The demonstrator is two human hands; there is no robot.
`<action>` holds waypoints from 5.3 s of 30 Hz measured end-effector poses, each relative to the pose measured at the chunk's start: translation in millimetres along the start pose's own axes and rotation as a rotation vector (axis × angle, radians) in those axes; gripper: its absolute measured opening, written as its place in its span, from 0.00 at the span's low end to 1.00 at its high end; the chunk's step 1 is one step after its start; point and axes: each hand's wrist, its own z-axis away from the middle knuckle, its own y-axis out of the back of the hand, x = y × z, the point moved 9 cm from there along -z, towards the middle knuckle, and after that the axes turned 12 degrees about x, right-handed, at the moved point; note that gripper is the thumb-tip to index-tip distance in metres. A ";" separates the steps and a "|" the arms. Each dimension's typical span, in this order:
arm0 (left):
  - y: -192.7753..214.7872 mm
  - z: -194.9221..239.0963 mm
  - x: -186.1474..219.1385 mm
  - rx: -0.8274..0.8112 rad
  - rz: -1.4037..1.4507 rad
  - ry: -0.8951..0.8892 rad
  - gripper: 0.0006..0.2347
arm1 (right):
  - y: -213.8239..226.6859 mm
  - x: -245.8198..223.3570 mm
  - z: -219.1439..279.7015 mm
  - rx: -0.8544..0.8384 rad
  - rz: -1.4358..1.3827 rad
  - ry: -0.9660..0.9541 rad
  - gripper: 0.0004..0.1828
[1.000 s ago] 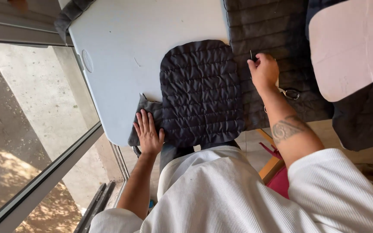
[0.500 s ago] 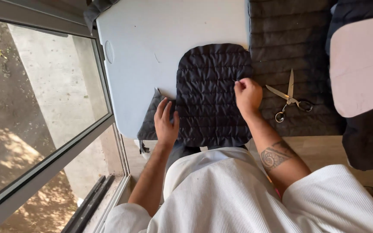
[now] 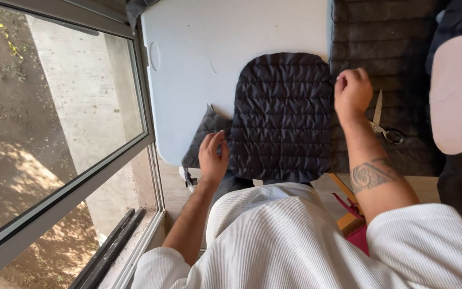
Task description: Cutting out a pattern from quilted fabric using a paper template and scissors.
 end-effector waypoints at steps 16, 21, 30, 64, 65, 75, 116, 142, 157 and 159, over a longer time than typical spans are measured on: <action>-25.4 -17.5 3.5 -0.362 0.017 0.084 0.17 | -36.9 -361.5 1.7 0.014 -0.438 0.377 0.08; -32.9 1.3 -14.9 -0.421 -0.144 -0.083 0.16 | -9.0 -233.0 4.6 -0.094 -0.356 -0.096 0.05; -42.3 10.9 -15.2 -0.418 -0.168 -0.226 0.17 | 2.5 135.2 -29.4 -0.058 0.312 -0.324 0.28; -52.3 17.8 -11.5 -0.284 -0.139 -0.166 0.17 | -103.0 182.3 -62.7 -0.352 0.400 -0.811 0.21; -52.5 17.4 -12.1 -0.287 -0.129 -0.157 0.17 | -102.7 166.7 -69.7 -0.251 0.273 -0.719 0.13; -59.0 22.0 -25.8 -0.369 -0.213 -0.150 0.19 | -86.5 -335.2 -13.9 -0.463 -0.460 -0.074 0.05; -35.0 -163.9 -56.3 0.095 -0.345 -1.009 0.03 | 81.6 -194.0 77.9 -0.162 -0.244 0.056 0.30; -40.1 -129.6 -149.7 0.049 1.424 1.006 0.08 | -94.3 -346.8 10.7 -0.568 -0.350 -0.032 0.11; -60.9 -110.6 -164.2 0.047 1.559 1.102 0.17 | -87.9 -344.0 -32.5 -0.261 -0.366 -0.076 0.09; -44.1 -114.2 -148.4 0.062 1.640 1.037 0.20 | -94.8 -353.3 -31.2 -0.311 -0.198 0.032 0.08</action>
